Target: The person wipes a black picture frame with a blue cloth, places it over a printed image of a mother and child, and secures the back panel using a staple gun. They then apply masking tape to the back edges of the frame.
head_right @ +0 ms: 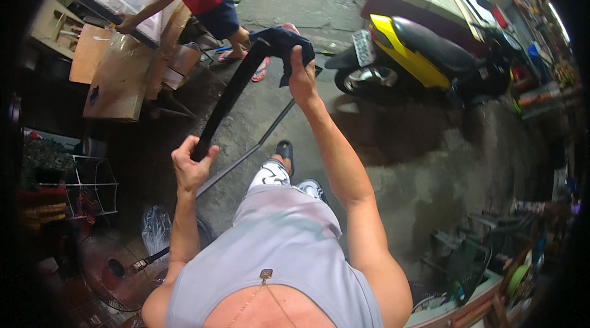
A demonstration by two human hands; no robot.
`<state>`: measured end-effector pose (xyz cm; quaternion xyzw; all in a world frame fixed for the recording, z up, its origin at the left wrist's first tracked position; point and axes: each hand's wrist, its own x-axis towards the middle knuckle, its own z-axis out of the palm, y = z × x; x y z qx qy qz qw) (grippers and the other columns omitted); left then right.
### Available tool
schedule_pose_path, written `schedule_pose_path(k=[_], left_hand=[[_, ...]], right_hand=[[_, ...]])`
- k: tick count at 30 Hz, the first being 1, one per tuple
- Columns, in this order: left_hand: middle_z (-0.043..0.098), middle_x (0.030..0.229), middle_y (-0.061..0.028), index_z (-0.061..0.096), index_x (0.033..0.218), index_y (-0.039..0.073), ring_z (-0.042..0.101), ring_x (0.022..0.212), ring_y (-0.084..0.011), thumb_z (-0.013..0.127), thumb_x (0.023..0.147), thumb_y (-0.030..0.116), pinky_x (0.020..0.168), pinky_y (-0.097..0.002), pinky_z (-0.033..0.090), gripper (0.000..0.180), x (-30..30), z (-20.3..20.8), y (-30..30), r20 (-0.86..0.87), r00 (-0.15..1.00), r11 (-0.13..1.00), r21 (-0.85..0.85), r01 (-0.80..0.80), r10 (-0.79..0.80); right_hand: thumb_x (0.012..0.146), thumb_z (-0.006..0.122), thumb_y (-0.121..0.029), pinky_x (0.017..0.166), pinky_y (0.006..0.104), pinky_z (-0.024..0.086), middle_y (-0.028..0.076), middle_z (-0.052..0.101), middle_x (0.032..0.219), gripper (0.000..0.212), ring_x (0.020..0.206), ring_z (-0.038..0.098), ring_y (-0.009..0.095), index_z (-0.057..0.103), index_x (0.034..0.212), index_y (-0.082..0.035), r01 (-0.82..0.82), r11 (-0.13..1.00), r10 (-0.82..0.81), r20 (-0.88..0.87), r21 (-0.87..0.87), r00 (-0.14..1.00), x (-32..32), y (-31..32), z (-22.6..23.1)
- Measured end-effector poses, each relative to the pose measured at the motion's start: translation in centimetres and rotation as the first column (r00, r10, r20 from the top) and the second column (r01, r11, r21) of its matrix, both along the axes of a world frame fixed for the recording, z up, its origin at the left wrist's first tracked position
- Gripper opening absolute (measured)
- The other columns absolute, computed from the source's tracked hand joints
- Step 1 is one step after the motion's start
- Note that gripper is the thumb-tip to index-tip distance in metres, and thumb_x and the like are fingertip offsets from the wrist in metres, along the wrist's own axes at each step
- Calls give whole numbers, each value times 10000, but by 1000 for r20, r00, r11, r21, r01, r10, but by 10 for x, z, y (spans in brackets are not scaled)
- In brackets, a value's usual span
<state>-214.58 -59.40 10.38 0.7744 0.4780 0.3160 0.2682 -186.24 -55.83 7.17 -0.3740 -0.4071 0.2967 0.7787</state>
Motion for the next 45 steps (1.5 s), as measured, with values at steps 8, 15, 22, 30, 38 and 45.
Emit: schedule_pose_path(k=[8,15,22,30,38,45], left_hand=[[489,531,36,546,672,39,418,507,-40,797,712,139,464,-225,355,273,23,-36,117,243,967,988,-145,-45,79],[434,534,35,511,679,63,390,504,-54,810,727,165,463,-235,332,320,97,-66,237,239,970,999,-29,-32,38],[422,615,53,485,716,55,359,557,-36,818,719,181,504,-194,293,356,158,-21,332,457,886,991,-135,-20,80],[417,612,10,442,716,53,378,518,-69,783,733,175,493,-210,287,363,274,-4,472,591,805,998,-62,-8,43],[365,552,1,403,787,64,368,434,-84,654,848,184,475,-215,287,284,439,37,671,715,686,989,144,44,-135],[355,595,-6,398,788,62,330,504,-85,542,943,138,487,-208,297,225,649,20,934,746,513,904,327,274,-425]], right_hand=[[939,510,-488,574,270,390,-44,515,633,492,606,475,82,642,744,-56,274,881,-241,133,-386,961,105,186,-82],[935,524,-280,914,398,378,166,634,1018,369,983,561,324,604,1114,33,219,931,-317,351,292,881,77,273,9],[933,497,-494,613,329,423,77,577,676,550,648,494,125,634,842,31,470,878,-446,202,-90,872,312,454,-66],[876,421,-639,820,454,476,298,651,883,756,910,645,390,674,893,73,838,306,-662,531,-452,529,596,657,-118],[854,523,-523,880,467,466,288,622,1053,592,1030,593,429,661,1008,32,634,227,-593,411,-739,692,700,748,-206],[631,766,-417,780,431,510,209,670,996,537,920,654,354,663,995,-37,508,134,-311,450,-851,837,709,791,-311]])
